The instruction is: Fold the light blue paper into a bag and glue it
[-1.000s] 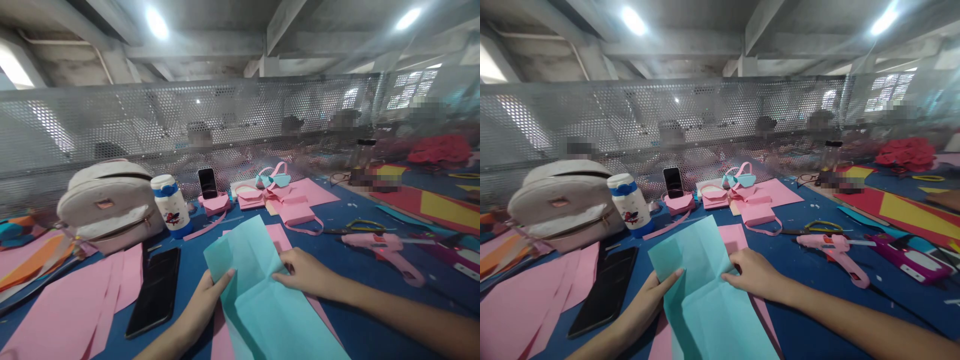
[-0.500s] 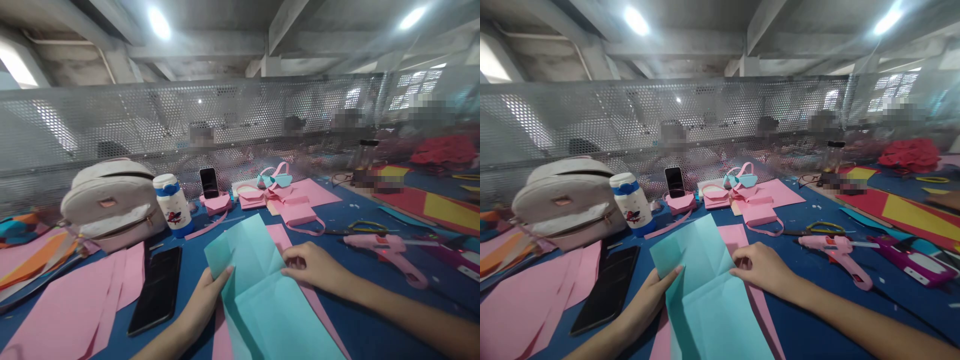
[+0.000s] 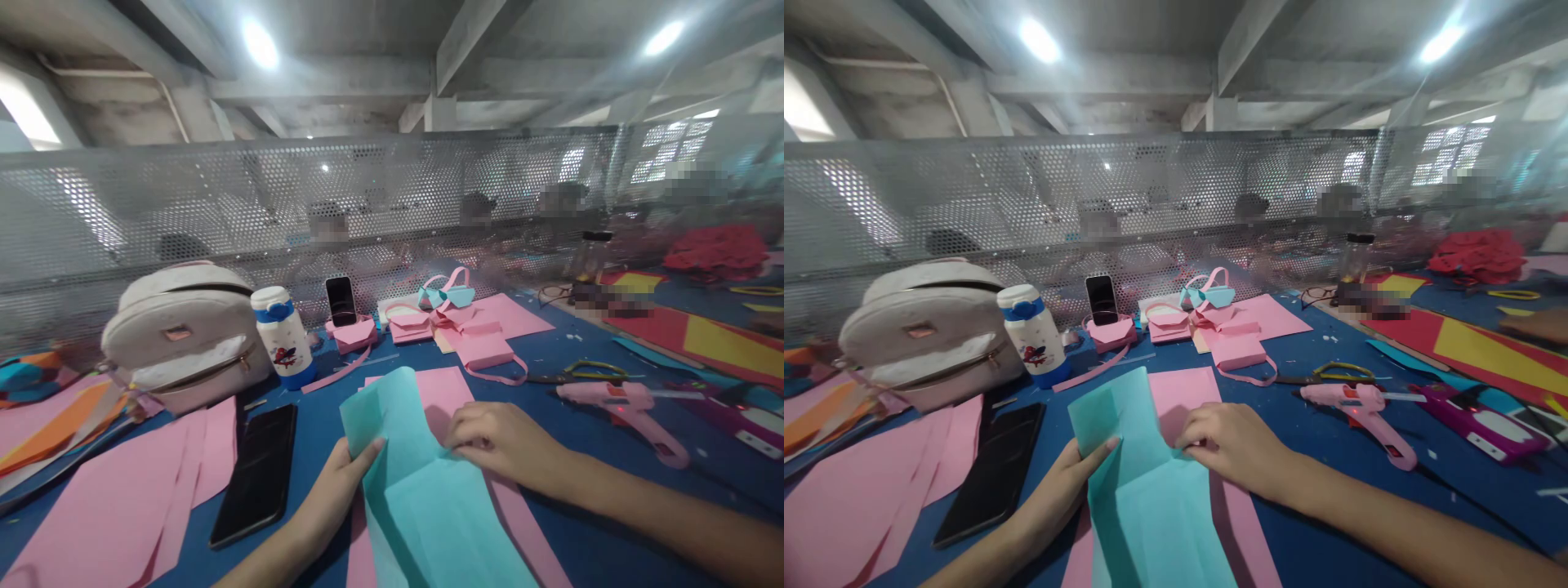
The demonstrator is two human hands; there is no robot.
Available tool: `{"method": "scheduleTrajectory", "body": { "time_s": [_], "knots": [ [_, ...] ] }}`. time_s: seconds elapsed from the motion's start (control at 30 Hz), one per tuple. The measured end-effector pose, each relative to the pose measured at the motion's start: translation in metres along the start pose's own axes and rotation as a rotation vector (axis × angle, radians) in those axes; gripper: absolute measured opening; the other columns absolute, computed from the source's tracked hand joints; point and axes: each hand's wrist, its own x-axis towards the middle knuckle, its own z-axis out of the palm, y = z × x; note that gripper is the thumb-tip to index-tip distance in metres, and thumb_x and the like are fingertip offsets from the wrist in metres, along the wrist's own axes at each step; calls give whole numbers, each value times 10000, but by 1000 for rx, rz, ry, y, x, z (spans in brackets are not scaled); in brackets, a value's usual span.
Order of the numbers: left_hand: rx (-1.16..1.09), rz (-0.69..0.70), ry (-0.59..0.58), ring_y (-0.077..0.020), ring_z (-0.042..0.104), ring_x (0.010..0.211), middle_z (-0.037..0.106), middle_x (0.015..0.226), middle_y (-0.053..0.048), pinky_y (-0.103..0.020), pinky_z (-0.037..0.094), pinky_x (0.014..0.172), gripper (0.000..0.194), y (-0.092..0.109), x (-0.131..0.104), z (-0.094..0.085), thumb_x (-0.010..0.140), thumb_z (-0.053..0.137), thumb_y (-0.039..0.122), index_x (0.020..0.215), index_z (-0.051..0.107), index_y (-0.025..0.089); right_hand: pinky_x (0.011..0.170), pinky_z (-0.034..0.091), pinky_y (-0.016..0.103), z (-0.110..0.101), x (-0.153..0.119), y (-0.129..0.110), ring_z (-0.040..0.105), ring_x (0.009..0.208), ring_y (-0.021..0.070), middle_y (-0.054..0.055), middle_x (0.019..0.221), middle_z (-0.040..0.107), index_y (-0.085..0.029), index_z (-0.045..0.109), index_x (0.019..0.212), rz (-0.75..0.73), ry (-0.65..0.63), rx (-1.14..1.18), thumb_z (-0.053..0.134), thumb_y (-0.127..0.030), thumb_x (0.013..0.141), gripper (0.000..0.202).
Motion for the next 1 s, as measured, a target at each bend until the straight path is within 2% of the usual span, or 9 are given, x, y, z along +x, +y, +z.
{"method": "scheduleTrajectory", "body": {
  "time_s": [0.17,0.3,0.4,0.63,0.77,1.0],
  "knots": [
    [33,2,-25,-325,677,983,751,1020,-110,-375,528,845,497,-1,0,0,733,793,492,1067,712,132,630,347,242,-1,7,-7,645,823,160,11,895,707,-262,770,922,17,-61,-182,625,-157,852,192],
    [62,6,-50,-333,666,1016,751,1030,-104,-381,522,871,491,2,-2,2,728,794,496,1061,719,143,616,325,234,0,18,-12,648,836,148,-34,895,734,-273,752,891,20,-66,-175,642,-117,766,229],
    [82,8,-60,-347,662,1027,752,1027,-107,-397,517,888,502,2,-2,2,714,796,512,1047,724,142,583,308,225,0,27,-16,646,775,136,-47,817,737,-255,740,813,65,-74,-153,659,-126,712,183],
    [102,12,-79,-363,637,1088,755,1024,-118,-422,491,944,552,2,-1,1,688,799,547,1051,727,138,558,283,222,1,40,-24,643,726,135,-45,759,736,-243,728,734,74,-85,-146,718,-237,725,15],
    [103,25,-92,-364,631,1100,749,1058,-124,-413,484,953,551,7,-4,5,692,802,535,1063,728,135,546,264,238,5,43,-28,646,714,158,-27,737,740,-243,738,729,103,-90,-152,731,-265,732,24],
    [81,28,-106,-338,670,1006,758,1021,-112,-371,513,874,486,13,-6,8,726,798,480,1066,737,139,558,277,253,8,48,-29,633,703,182,10,726,732,-227,756,756,130,-72,-83,698,-200,714,76]
  ]
}}
